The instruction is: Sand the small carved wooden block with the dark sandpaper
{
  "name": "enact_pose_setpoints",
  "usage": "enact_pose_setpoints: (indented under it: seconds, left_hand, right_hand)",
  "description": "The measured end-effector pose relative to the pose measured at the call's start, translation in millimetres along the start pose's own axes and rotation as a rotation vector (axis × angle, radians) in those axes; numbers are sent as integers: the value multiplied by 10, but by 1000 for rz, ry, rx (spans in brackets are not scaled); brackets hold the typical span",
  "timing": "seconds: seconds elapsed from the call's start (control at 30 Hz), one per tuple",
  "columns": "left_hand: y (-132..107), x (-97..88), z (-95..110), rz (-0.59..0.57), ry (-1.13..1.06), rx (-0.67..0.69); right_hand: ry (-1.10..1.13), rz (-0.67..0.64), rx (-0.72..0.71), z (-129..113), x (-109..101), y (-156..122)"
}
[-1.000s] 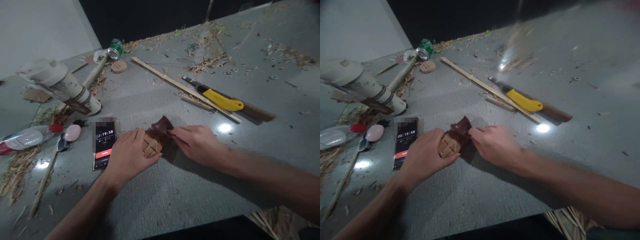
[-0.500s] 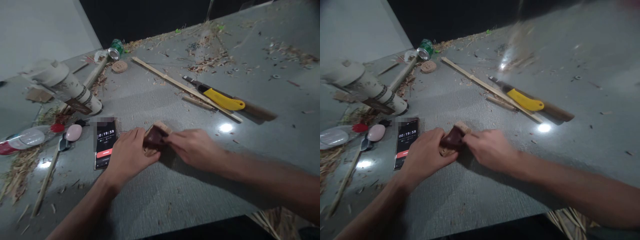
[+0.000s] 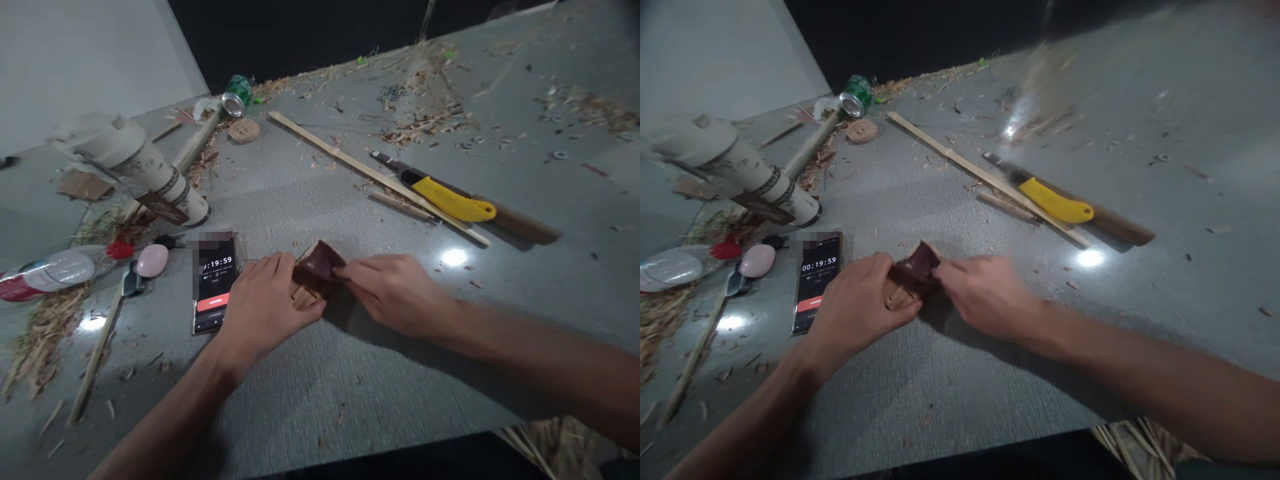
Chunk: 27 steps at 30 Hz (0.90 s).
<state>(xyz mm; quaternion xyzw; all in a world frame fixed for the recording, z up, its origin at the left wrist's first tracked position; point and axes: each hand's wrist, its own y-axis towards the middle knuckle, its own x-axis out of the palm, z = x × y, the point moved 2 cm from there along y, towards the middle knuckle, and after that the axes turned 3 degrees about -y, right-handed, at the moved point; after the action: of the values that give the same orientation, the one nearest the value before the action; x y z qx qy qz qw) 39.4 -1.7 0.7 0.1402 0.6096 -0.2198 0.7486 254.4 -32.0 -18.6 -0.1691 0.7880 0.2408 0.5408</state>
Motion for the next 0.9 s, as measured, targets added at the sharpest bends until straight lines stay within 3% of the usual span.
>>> enact_pose_setpoints:
  seconds: [0.07, 0.2, 0.37, 0.5, 0.67, 0.8, 0.9]
  left_hand:
    - [-6, -5, 2, -3, -2, -9]
    - [-21, -5, -6, 7, -14, 16]
    - [-19, 2, -18, 2, 2, -1]
    - [-8, -1, -5, 6, 15, 9]
    - [-11, -6, 5, -6, 21, -18]
    - [-18, -12, -4, 7, 12, 1]
    - [-20, -12, -14, 5, 16, -7]
  right_hand:
    - [20, -38, -57, -35, 14, -6]
    - [-53, 77, 81, -3, -7, 1]
    - [15, -13, -41, -20, 13, 13]
    - [-41, 79, 96, -3, -8, 9]
    - [26, -41, -55, -80, 18, -8]
    - [-69, 63, 124, -11, -11, 11]
    - [-3, -13, -27, -59, 10, 16]
